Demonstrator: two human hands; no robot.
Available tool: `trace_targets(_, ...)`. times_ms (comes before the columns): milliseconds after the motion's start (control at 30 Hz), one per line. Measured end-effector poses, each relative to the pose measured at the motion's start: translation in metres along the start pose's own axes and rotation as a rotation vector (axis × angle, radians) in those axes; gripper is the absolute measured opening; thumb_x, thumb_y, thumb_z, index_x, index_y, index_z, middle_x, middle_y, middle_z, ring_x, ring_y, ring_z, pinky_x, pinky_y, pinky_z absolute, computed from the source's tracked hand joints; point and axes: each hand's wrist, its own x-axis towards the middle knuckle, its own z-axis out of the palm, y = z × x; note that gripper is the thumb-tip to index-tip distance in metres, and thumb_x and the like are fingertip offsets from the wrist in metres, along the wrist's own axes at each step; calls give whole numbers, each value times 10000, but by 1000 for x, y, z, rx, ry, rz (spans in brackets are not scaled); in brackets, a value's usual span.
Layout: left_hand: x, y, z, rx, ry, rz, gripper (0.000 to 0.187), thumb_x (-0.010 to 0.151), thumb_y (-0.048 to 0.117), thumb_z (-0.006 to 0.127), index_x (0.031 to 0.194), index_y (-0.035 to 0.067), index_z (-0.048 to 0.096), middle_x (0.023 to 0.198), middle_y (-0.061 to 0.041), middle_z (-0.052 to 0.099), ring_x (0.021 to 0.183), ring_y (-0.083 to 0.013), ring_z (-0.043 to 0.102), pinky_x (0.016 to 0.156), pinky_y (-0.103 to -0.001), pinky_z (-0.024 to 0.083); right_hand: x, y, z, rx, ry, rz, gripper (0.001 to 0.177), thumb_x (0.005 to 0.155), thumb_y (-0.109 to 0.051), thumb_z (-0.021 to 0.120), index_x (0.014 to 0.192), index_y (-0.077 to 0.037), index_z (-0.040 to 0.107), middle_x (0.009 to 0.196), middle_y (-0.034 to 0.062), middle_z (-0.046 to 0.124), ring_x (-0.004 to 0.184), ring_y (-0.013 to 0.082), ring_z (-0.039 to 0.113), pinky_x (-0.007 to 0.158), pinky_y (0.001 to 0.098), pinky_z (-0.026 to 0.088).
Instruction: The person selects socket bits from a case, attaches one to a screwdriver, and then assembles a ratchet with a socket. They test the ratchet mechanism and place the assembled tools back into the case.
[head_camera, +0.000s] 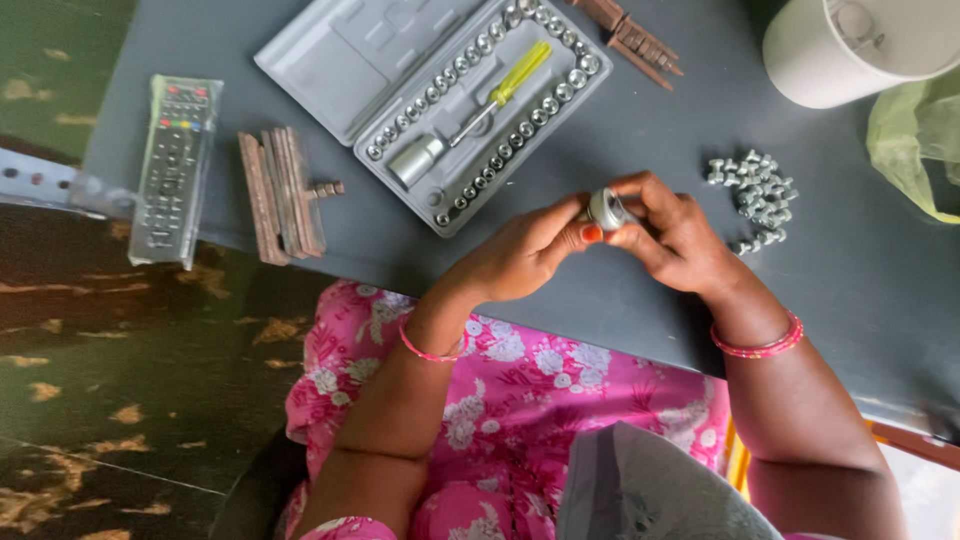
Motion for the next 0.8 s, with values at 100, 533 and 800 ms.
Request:
trace_targets(100,7,13,13,458,262,55,195,1071,152,582,1224,43,529,1028,-110,676,928,-333,678,744,-419,529,1,-3,2,-62,62,-100,398,1102,-219,593,1405,6,467,1158,91,711,1070,164,710,930,308,549)
trace_targets(533,-1,0,-20,-530,-322,-274,290,1167,260,430,1251,14,559,895,-25,588,725,-118,457,653,-287,416,1,-12,-3,87,-96,-145,520,1058,-322,601,1460,-17,478,949,48,725,857,95,700,789,254,559)
trace_targets(800,6,7,5,135,172,140,223,1091,134,526,1284,24,535,1026,-96,682,923,-268,711,752,-372,565,3,-7,-7,-56,20,-152,473,1027,-330,641,1381,-18,606,984,22,700,845,96,673,812,254,551)
